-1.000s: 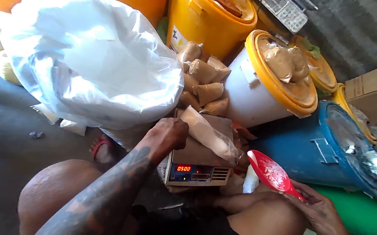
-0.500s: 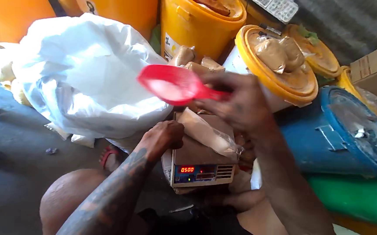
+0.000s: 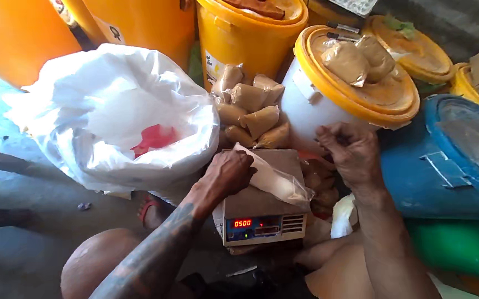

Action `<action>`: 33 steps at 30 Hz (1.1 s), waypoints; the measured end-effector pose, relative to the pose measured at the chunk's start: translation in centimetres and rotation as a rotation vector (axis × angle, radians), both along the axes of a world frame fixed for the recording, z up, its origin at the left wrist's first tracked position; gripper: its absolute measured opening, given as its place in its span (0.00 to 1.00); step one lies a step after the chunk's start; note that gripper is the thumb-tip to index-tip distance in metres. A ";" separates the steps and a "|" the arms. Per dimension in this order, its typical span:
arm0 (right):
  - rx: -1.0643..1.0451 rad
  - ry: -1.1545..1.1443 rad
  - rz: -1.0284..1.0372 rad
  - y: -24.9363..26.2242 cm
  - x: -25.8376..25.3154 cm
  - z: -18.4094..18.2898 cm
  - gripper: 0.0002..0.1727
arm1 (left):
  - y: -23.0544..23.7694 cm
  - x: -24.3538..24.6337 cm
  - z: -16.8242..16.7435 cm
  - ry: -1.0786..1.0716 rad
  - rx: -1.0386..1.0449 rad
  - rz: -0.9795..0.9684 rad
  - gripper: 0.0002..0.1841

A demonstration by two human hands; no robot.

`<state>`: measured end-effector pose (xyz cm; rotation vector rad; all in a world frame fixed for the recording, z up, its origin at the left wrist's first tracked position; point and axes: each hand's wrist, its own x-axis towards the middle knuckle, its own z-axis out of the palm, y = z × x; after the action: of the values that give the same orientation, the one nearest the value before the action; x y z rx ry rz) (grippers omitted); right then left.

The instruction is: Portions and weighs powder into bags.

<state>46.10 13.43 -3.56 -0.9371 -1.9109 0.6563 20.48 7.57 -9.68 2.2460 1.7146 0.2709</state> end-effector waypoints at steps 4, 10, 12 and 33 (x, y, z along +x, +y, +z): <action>-0.113 0.046 -0.232 0.9 5.2 -4.2 0.07 | 0.3 3.3 -1.6 -0.090 0.123 -0.128 0.15; -0.114 0.005 -0.236 0.0 6.7 -3.0 0.13 | 0.7 8.4 -3.9 -0.017 0.108 -0.243 0.56; -0.114 -0.005 -0.238 -0.4 6.9 -2.7 0.13 | 0.8 10.0 -5.4 0.007 0.079 -0.265 0.60; -0.097 0.105 -0.296 0.1 5.7 -2.3 0.09 | 1.5 3.9 3.9 -1.073 0.623 0.104 0.13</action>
<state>51.79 13.56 -5.91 -1.1951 -1.6183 0.6118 24.37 9.08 -5.80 1.6951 1.1801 1.8308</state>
